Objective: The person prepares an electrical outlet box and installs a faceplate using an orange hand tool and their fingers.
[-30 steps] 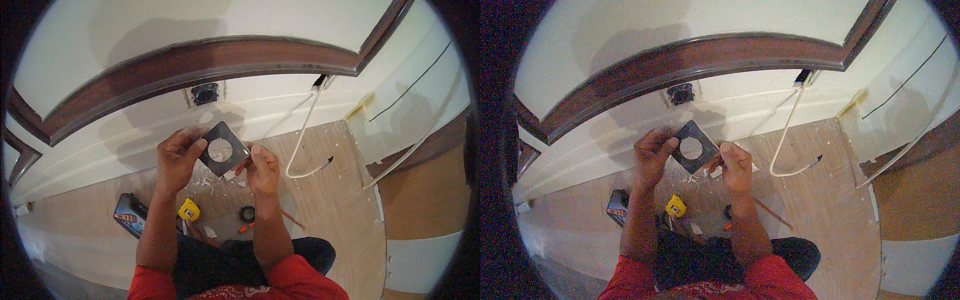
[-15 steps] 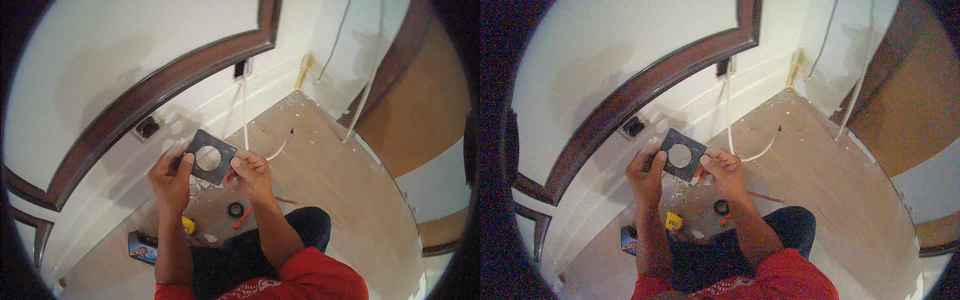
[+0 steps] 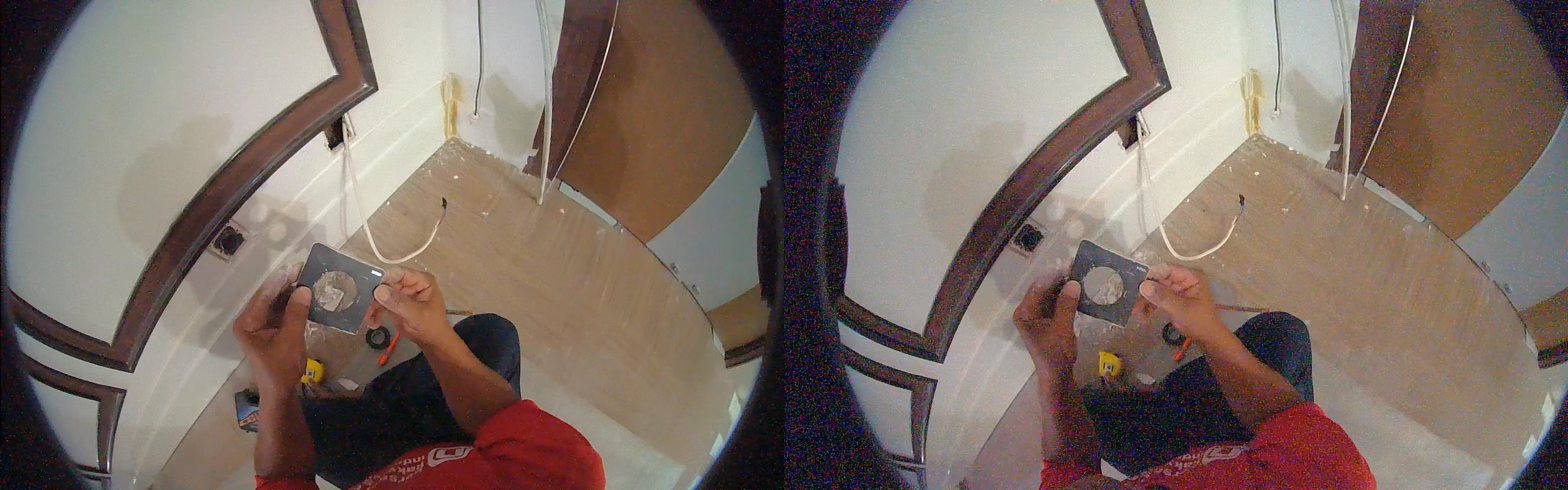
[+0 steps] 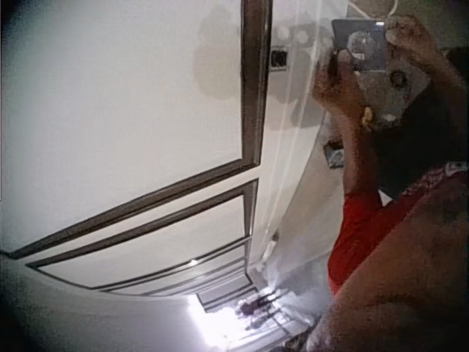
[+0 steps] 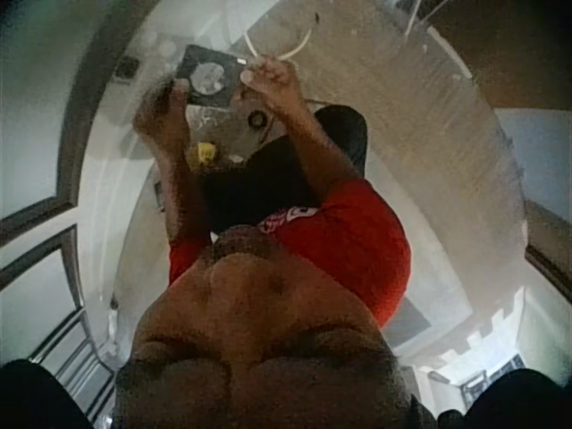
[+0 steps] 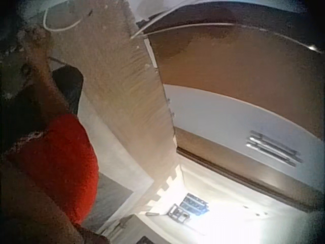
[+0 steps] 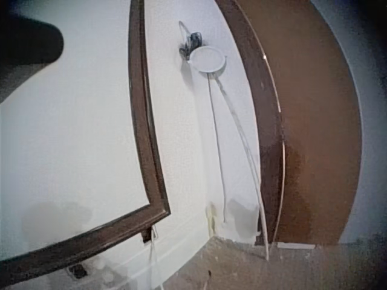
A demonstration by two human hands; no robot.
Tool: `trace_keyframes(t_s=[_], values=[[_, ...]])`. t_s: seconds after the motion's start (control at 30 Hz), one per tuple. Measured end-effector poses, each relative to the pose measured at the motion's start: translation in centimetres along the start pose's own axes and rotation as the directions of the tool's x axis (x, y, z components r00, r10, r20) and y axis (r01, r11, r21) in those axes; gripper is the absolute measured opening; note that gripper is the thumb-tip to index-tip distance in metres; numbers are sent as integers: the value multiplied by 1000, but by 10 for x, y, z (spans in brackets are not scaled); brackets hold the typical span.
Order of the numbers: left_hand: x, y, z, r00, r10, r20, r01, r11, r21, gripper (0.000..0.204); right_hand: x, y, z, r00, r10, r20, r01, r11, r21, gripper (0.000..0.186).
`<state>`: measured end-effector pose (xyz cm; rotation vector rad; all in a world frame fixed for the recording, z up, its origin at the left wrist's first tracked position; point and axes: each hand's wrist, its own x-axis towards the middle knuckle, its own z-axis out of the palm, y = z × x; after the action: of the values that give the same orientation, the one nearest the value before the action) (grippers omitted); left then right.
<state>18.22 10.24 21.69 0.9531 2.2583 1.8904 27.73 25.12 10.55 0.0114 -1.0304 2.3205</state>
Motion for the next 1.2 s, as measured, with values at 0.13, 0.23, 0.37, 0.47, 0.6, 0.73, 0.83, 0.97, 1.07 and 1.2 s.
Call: trace_keyframes(t_s=[0.13, 0.23, 0.37, 0.47, 0.6, 0.73, 0.83, 0.97, 1.07, 1.2], values=[[-9, 8, 11, 999, 18, 40, -18, 1000, -9, 28, -9, -9, -10, 1000, -31, -1, 31, 999, -12, 20], [-9, 13, 15, 999, 27, 39, -26, 1000, -15, 29, -9, -13, -13, 999, -44, 3, 44, 999, 1, 19], [-9, 17, 11, 997, 60, 37, -60, 998, -26, 28, -8, -12, -7, 998, -69, 16, 68, 996, 64, 17], [-10, 16, 11, 997, 64, 30, -63, 997, -38, 28, -8, -12, -9, 998, -62, 4, 61, 996, 59, 11], [-10, 18, 10, 999, 34, 41, -32, 999, -42, 28, -8, -11, -8, 998, -56, 2, 55, 993, 100, 10], [-10, 14, 7, 997, 66, 41, -63, 996, -61, 28, -8, -9, -6, 998, -56, 3, 56, 993, 104, 9], [-11, 12, 6, 997, 64, 37, -61, 995, -76, 28, -8, -9, -6, 998, -53, 22, 51, 995, 83, 14], [-11, 15, 6, 998, 51, 34, -49, 997, -56, 28, -9, -11, -6, 998, -48, 44, 46, 998, 50, 15], [-12, 16, 6, 998, 52, 32, -51, 998, -36, 28, -11, -10, -6, 998, -51, 35, 50, 998, 45, 14], [-15, 19, 6, 997, 71, 35, -71, 997, -9, 29, -12, -11, -4, 998, -58, 19, 56, 995, 87, 8]])
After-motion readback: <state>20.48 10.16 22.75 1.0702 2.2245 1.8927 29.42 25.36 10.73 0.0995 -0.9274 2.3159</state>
